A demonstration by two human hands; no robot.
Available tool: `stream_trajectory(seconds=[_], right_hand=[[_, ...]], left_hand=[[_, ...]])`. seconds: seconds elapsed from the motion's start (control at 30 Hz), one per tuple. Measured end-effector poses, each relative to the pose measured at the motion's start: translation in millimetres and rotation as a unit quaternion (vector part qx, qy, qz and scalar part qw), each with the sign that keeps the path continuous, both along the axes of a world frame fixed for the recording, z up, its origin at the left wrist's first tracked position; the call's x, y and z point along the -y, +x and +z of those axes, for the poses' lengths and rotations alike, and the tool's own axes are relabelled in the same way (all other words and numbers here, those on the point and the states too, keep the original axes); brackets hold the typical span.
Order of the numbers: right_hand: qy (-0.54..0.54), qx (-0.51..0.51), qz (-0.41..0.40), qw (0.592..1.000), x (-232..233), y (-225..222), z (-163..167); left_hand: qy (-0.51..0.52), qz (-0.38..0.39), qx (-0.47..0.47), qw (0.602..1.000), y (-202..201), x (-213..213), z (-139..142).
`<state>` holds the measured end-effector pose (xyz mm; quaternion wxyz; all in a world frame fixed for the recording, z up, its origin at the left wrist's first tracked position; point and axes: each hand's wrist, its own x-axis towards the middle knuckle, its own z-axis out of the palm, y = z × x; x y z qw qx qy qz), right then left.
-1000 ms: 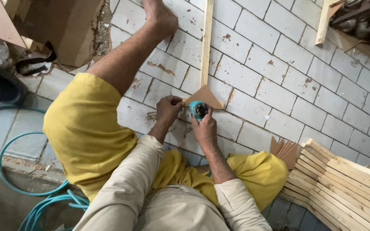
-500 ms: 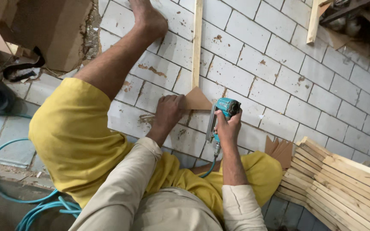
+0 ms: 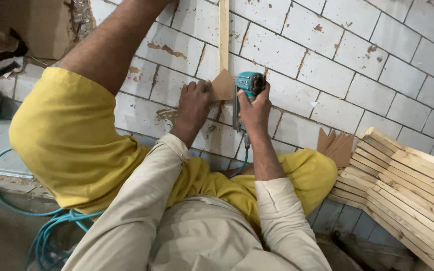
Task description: The person sits on the workshop floor assembling T-shaped wooden frames. They position a triangular cardboard brace at the joint, then use a pneumatic nail gun to fasten the brace to the wood strips, repeating the process on multiple frames and setting completed frames aside.
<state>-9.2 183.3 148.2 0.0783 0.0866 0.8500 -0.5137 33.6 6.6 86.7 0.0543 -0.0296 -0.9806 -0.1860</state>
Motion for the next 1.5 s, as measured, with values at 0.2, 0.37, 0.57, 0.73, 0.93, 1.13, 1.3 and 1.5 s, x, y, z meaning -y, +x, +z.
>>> stream_trajectory(seconds=[0.2,0.37,0.57,0.73,0.93,1.13,1.3,1.5], right_hand=[[0.07,-0.136,0.088,0.984,15.9,-10.7,-28.1],[0.094,-0.078,0.108,0.987,20.5,-8.5,-32.8],[0.127,-0.068,0.1,0.984,26.9,-7.8,-30.1],[0.113,-0.091,0.102,0.984,23.2,3.0,-28.2],[0.117,-0.078,0.08,0.987,18.7,10.7,-30.5],[0.124,-0.084,0.073,0.986,17.2,23.6,-30.3],[0.147,-0.073,0.071,0.984,8.2,33.6,-31.8],[0.149,-0.072,0.075,0.983,7.5,51.5,-32.7]], left_hand=[[-0.017,0.005,0.015,1.0,-2.5,1.7,-2.4],[-0.027,0.009,0.016,0.999,-2.6,3.3,-3.8],[-0.033,0.02,0.017,0.999,-1.5,3.7,0.2],[-0.035,0.019,-0.023,0.999,-0.8,5.7,-1.7],[-0.031,0.021,-0.006,0.999,0.5,6.1,-7.0],[-0.026,0.035,-0.022,0.999,-0.5,7.5,-7.1],[-0.019,0.027,-0.02,0.999,0.0,8.2,-7.0],[0.022,0.032,-0.02,0.999,4.4,7.6,-7.5]])
